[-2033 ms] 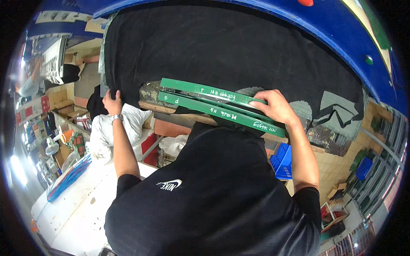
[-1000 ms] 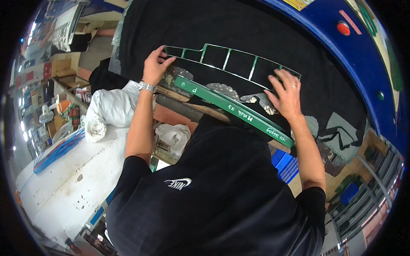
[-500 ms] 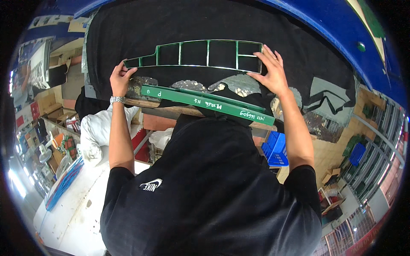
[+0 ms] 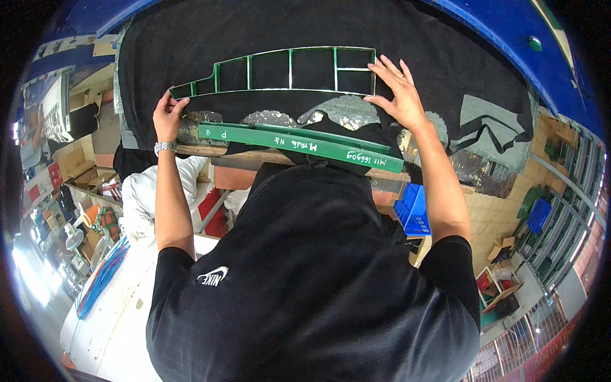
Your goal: Cutting and organizing fabric or leather pieces using plastic templates and an industrial machine in a shoe factory.
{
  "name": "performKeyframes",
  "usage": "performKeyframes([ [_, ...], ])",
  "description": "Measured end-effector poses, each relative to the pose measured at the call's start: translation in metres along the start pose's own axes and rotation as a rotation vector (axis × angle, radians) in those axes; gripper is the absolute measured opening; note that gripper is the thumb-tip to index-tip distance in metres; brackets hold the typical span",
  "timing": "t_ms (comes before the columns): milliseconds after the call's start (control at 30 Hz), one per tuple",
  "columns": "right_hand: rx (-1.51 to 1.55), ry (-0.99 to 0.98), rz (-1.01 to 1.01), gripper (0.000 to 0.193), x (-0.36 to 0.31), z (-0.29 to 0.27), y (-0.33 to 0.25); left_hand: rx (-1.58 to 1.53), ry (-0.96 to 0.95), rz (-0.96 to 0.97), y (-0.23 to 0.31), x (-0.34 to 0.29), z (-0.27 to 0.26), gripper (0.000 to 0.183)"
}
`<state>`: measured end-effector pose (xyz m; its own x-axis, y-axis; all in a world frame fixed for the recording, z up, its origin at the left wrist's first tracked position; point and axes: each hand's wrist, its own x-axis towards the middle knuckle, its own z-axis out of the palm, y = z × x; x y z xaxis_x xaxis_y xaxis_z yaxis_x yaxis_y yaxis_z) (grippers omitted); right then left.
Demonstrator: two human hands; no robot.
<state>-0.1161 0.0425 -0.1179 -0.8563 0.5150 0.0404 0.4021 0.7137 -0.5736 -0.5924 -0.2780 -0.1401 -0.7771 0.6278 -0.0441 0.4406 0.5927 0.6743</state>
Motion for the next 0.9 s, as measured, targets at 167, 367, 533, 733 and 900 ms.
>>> performKeyframes([
  [167,0.011,0.008,0.008,0.074,0.002,0.002,0.003,-0.011,-0.016,-0.008,-0.005,0.003,-0.001,0.056],
  [367,0.006,-0.019,0.01,0.076,0.005,-0.004,-0.005,0.009,-0.039,-0.014,-0.001,-0.002,-0.013,0.066],
  [533,0.098,0.065,0.132,0.066,-0.012,-0.025,-0.016,0.165,-0.11,0.28,0.105,-0.033,-0.025,0.049],
  [733,0.063,0.236,0.234,0.045,-0.04,-0.032,-0.026,0.019,-0.913,0.68,0.199,-0.092,0.064,0.038],
  [900,0.08,0.292,0.383,0.041,-0.074,-0.046,-0.032,0.121,-1.242,0.56,0.208,-0.097,0.096,0.03],
])
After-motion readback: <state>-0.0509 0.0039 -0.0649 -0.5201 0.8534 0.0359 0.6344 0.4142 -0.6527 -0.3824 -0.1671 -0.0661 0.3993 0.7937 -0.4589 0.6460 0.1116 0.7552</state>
